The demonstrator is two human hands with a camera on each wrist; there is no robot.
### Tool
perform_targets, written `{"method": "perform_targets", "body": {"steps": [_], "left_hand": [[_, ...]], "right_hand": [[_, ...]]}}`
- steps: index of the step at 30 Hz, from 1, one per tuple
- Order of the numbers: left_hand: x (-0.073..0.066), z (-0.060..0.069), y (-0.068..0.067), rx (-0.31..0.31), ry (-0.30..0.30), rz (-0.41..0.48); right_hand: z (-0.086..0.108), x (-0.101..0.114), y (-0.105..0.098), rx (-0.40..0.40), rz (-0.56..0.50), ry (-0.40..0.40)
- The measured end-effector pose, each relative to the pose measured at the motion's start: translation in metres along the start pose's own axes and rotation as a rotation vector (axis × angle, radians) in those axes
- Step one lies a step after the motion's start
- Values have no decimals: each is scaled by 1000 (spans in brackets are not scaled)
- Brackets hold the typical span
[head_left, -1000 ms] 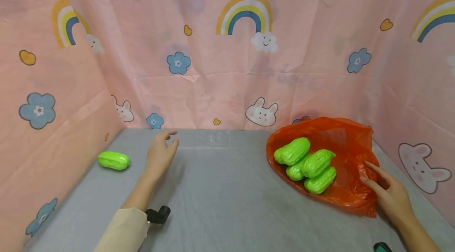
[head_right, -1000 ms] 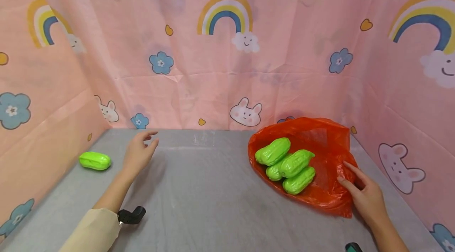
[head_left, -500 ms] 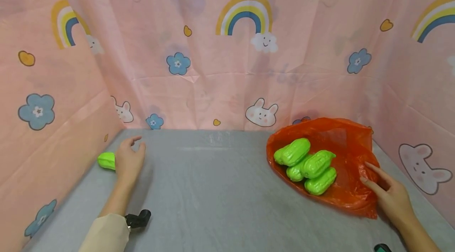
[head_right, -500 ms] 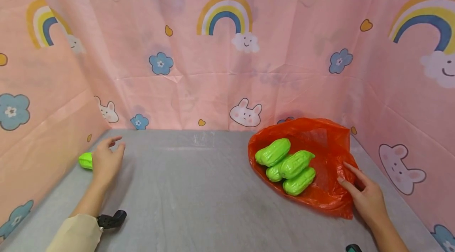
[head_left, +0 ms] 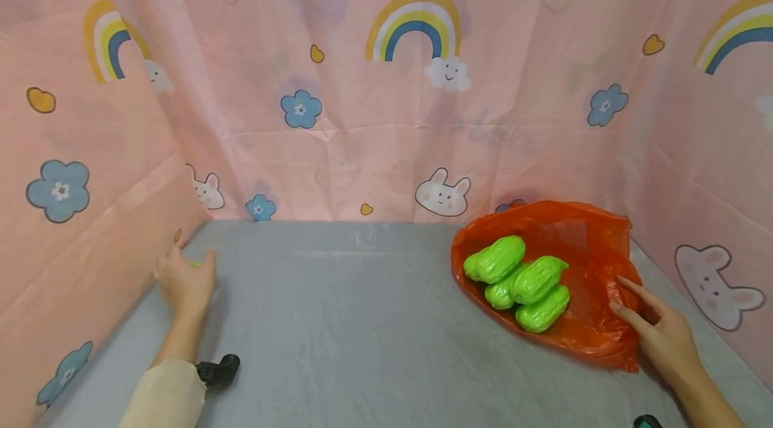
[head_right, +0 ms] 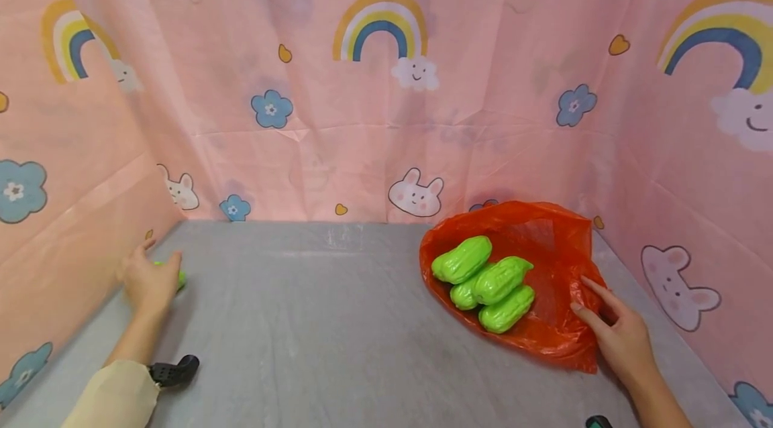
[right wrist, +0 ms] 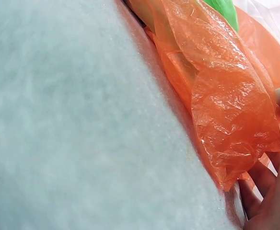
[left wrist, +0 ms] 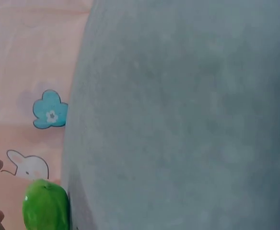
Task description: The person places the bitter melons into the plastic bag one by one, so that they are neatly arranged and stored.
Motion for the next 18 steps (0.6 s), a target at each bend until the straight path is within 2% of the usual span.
{"method": "perform_targets", "body": {"steps": [5,9,13,18], "left_hand": [[5,-3,-3,26,-10,-51],[9,-7,-3,51,-62,-62],[14,-8,-3,62,-91,-59],[20,-7,-1,71,-117,-13]], "right_hand": [[0,5,-2,-3,-3,-4],[0,5,-2,2,-7,5],[0,6,-1,8,-22,11],[1,7,-2,18,-23,18]]}}
Point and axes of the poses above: each hand's wrist, its own z-axis away from the middle knuckle, its own y-axis out of the palm, x = y × z, the point moved 4 cm from there along -z, towards the middle knuckle, and after that the axes turned 7 degrees about -y, right-handed, at the moved point
